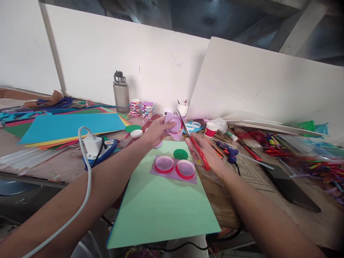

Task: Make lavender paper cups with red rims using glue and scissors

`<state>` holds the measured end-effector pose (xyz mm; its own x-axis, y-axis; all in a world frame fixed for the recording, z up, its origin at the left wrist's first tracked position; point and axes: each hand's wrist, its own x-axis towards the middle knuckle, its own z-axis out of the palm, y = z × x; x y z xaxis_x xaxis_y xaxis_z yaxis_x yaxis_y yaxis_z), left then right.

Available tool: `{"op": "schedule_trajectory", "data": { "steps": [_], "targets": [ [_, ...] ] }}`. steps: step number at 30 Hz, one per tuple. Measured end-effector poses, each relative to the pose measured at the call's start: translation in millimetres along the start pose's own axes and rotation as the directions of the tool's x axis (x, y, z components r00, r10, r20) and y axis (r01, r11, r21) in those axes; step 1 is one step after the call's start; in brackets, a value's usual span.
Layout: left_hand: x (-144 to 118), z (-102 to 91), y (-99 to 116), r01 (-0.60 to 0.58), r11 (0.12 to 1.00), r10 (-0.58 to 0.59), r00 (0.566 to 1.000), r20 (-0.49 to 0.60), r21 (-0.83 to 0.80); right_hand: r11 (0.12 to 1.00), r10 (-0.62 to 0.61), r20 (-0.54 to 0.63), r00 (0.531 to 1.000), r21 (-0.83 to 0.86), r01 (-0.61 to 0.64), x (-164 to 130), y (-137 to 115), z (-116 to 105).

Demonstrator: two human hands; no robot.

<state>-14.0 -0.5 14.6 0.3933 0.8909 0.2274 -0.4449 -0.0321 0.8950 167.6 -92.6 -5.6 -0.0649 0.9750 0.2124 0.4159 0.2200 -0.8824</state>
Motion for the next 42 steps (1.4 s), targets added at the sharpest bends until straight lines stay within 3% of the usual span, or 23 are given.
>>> {"op": "schedule_trajectory", "data": {
  "steps": [4,9,17,25,31,35,42],
  "targets": [
    [-2,3.0,2,0.008,1.000,-0.008,1.000,0.006,0.003,0.976,0.109,0.081,0.991,0.178,-0.122,0,-4,0],
    [-2,3.7,4,-0.014,1.000,0.014,1.000,0.019,-0.008,0.942,0.134,0.102,0.986,0.297,-0.159,4,3,-2],
    [0,-0.8,3,-0.087,0.995,0.093,0.986,0.140,-0.052,0.933,-0.025,0.059,0.998,0.360,0.002,5,8,-2],
    [0,0.4,0,-0.143,0.986,0.157,0.973,0.167,-0.091,0.922,-0.182,0.085,0.980,0.362,0.140,7,13,-4],
    [-1,2.1,3,-0.167,0.981,0.181,0.971,0.154,-0.096,0.942,-0.243,0.137,0.960,0.268,0.200,10,20,-15],
    [1,-1.2,4,-0.144,0.976,0.163,0.980,0.110,-0.163,0.950,-0.255,0.173,0.951,0.228,0.213,12,28,-20],
    [3,-3.8,6,-0.058,0.964,0.082,0.993,0.082,-0.258,0.937,-0.220,0.206,0.954,0.316,0.148,10,23,-15]
  ]
}}
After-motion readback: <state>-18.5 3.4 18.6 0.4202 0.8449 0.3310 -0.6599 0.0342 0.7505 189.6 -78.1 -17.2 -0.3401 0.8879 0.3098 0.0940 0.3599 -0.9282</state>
